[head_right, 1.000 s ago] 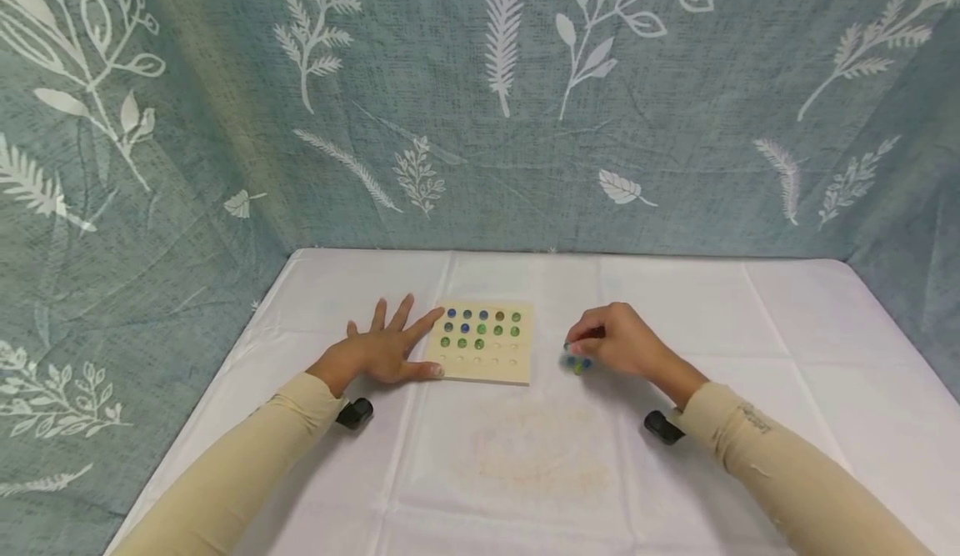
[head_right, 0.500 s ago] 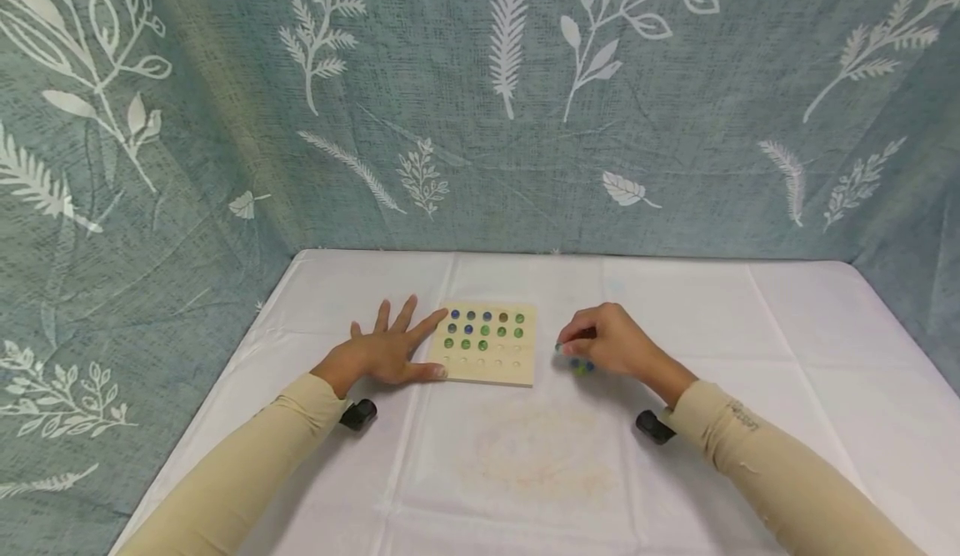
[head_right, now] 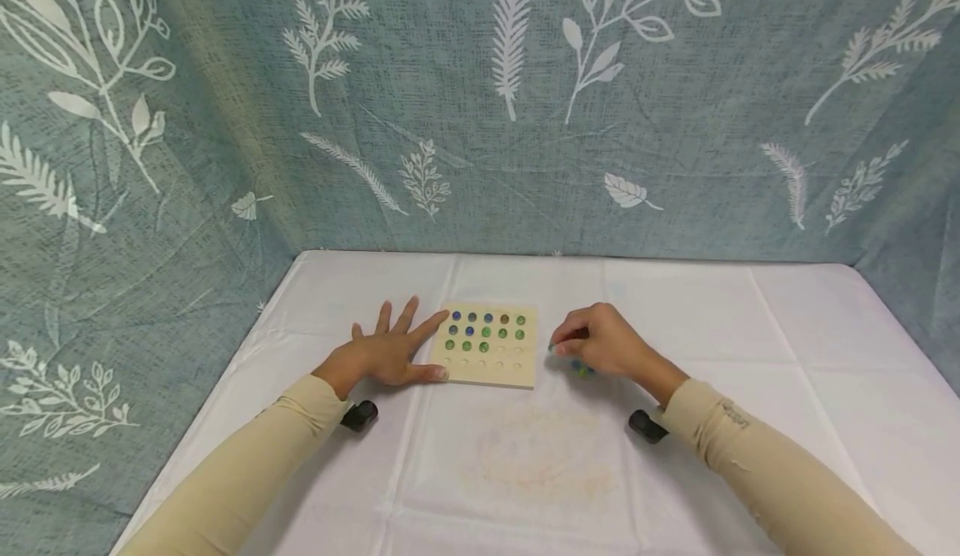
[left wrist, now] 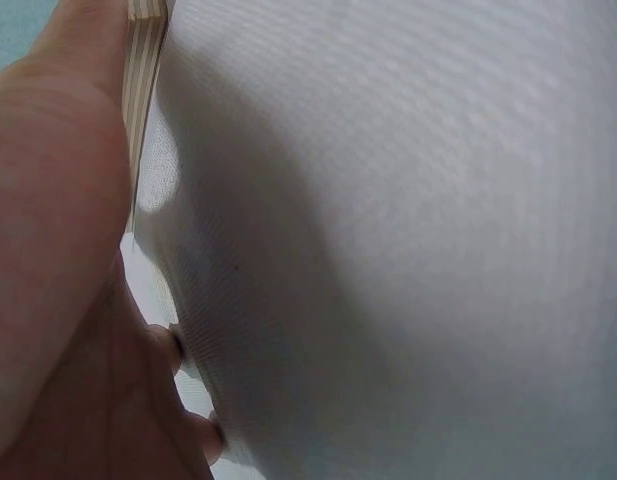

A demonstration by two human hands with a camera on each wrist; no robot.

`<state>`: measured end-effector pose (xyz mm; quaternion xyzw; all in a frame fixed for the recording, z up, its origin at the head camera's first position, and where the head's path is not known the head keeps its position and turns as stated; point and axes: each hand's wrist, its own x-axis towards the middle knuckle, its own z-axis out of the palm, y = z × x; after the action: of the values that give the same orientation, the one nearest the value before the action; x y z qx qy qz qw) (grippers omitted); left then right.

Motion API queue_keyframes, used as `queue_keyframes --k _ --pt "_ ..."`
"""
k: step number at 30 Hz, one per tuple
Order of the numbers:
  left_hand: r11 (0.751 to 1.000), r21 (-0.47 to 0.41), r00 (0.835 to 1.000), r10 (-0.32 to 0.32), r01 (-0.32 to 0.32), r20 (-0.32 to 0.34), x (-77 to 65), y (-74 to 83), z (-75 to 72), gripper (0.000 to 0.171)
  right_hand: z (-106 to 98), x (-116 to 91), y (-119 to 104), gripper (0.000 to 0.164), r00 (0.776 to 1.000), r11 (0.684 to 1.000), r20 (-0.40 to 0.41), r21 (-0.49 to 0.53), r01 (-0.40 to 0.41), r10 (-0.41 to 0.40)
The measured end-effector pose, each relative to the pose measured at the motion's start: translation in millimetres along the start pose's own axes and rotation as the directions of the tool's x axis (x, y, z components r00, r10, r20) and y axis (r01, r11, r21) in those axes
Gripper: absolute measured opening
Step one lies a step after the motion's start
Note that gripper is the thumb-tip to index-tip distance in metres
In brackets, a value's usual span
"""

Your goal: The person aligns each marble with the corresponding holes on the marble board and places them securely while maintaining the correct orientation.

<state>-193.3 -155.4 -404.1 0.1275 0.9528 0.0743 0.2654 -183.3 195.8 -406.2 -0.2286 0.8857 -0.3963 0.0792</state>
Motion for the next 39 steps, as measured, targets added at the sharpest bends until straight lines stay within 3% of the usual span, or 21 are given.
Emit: queue_keyframes --k 18,39 --pt "1.0 0.002 1.0 0.004 -0.004 0.004 1.3 -2.2 2.0 0.097 11.4 10.0 -6.3 0.012 1.0 1.0 0.015 0.006 -0.022 0.022" --pt "1.0 0.001 1.0 0.005 -0.005 0.0 0.1 -1.5 1.8 0.096 27.6 26.9 -18.8 0.009 0.998 0.998 0.027 0.036 0.048 -0.049"
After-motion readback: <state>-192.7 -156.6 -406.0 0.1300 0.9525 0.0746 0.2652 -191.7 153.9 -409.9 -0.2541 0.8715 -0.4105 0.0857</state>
